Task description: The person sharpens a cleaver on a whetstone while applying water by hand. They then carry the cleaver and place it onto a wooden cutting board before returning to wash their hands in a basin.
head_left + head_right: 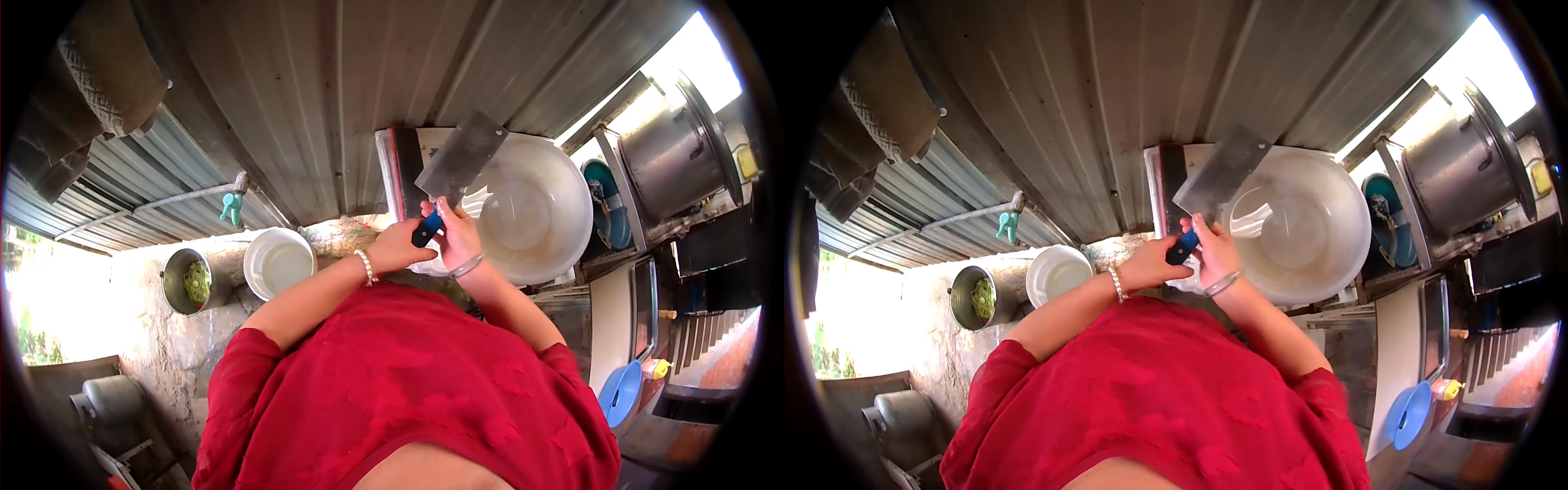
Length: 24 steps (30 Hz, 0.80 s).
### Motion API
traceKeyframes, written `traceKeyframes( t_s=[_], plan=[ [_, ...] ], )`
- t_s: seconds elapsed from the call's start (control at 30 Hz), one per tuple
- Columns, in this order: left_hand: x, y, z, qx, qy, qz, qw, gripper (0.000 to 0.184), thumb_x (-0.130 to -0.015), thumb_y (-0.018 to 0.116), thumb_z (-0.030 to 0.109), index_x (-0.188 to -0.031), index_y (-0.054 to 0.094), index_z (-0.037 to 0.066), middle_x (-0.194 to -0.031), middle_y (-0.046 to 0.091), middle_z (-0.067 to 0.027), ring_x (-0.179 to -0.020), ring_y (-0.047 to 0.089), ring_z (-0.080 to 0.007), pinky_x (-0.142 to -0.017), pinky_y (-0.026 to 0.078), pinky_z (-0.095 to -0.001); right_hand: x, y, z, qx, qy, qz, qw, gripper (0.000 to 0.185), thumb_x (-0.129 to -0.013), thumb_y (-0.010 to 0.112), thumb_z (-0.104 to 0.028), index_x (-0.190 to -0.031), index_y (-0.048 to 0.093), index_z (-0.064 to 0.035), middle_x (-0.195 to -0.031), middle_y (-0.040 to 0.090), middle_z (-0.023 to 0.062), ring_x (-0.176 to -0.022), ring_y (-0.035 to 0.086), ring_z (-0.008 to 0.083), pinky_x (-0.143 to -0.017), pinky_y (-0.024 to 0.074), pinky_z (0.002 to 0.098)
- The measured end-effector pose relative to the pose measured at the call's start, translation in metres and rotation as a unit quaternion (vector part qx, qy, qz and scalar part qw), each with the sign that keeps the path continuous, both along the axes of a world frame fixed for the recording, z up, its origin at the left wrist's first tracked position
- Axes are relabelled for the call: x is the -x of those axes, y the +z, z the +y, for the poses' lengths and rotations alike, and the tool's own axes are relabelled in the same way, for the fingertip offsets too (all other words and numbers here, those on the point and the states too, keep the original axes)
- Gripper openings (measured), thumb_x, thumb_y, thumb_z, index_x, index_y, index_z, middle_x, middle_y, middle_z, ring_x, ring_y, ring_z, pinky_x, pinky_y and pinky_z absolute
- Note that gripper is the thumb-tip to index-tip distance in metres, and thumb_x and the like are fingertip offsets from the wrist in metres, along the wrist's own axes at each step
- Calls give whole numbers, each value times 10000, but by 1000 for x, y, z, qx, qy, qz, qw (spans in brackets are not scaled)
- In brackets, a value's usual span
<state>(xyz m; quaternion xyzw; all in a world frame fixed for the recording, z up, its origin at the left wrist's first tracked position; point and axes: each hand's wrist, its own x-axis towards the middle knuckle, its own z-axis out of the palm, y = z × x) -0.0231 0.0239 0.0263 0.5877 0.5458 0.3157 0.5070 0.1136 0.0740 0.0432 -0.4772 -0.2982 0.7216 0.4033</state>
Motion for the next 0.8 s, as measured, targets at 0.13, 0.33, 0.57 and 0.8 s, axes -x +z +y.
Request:
traceKeyframes(
  t_s=[0.13,0.33,0.57,0.8],
  plan=[
    [0,0,-8,-40,166,165,971,342,-675,662,278,-903,592,33,-790,617,-216,-764,607,-375,-680,485,-436,-2,-9,-5,-16,149,-55,987,222,-855,636,-240,-942,606,-38,-878,650,36,-749,584,87,-678,459,247],
    [50,-23,-33,-40,67,305,949,302,-659,585,275,-870,615,61,-782,631,-178,-763,613,-350,-689,489,-438,-50,11,21,-494,162,-549,654,426,-724,613,-40,-1145,552,-71,-1054,597,103,-992,566,269,-862,444,367],
    [69,-41,-19,-55,22,308,950,332,-622,585,274,-869,618,55,-796,638,-164,-759,613,-348,-688,487,-442,-52,-10,59,-645,265,-618,362,467,-783,468,-34,-1239,485,-130,-1292,457,112,-1195,417,298,-992,335,445],
    [70,-25,-25,-217,44,436,872,403,-685,566,111,-1087,543,102,-753,601,-145,-698,612,-322,-610,495,-412,-47,-30,69,-655,302,-613,323,387,-797,475,-93,-1182,519,-95,-1170,537,143,-1038,528,278,-947,366,425]
  ],
)
